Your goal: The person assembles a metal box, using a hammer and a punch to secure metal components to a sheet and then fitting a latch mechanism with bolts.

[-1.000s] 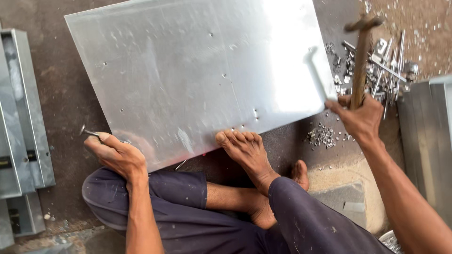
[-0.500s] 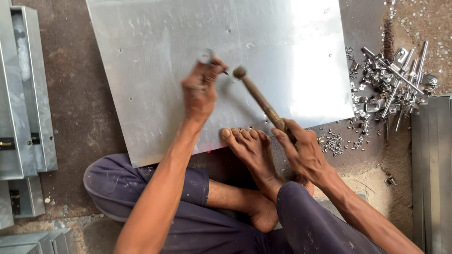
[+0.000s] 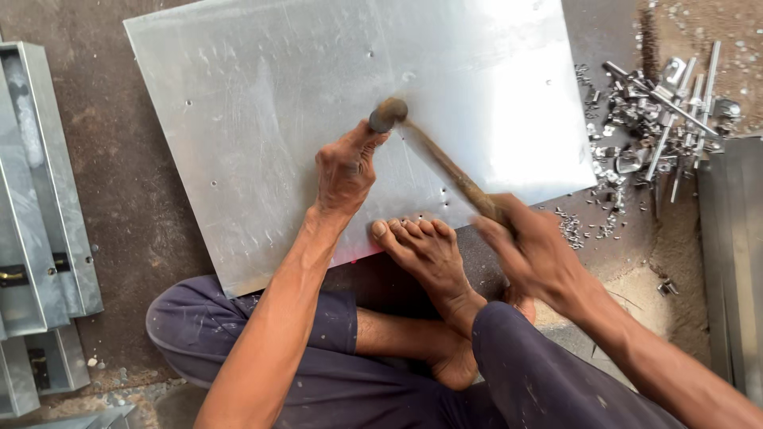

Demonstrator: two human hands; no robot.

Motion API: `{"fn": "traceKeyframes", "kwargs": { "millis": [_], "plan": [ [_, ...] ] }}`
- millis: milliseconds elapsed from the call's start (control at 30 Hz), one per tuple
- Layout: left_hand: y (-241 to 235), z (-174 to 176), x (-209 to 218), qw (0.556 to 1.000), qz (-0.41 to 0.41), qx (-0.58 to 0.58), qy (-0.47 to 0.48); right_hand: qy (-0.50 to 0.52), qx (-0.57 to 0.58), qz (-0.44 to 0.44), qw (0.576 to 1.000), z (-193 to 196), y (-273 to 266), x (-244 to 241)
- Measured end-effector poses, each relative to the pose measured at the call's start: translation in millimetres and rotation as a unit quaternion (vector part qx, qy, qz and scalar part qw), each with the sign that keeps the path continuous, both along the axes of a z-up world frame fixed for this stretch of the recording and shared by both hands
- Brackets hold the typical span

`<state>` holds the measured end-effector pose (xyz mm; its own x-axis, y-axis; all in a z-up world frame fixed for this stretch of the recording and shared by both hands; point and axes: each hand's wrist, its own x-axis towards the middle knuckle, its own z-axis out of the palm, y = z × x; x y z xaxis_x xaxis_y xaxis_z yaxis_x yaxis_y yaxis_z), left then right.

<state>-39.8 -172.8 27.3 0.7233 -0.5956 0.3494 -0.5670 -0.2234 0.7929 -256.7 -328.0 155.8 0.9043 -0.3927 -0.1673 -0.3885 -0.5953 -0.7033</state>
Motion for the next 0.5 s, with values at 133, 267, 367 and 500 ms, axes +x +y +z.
{"fn": "traceKeyframes", "kwargs": {
  "millis": [133,267,367,500],
  "plan": [
    [-4,4,8,0.995,0.006,-0.062,0.084,-0.119,0.031,0.024,0.992,4,1,-4],
    [4,-5,1,1.000,-0.005,-0.028,0.002,-0.143,0.003,0.014,0.990,-8,0,-4],
    [-1,-6,4,0.999,0.003,-0.013,-0.032,0.081,0.031,-0.016,0.996,-13,-6,-8],
    [-15,2,14,0.978,0.005,-0.102,0.184,-0.086,0.031,-0.027,0.995,-19,-8,-20]
  ]
}}
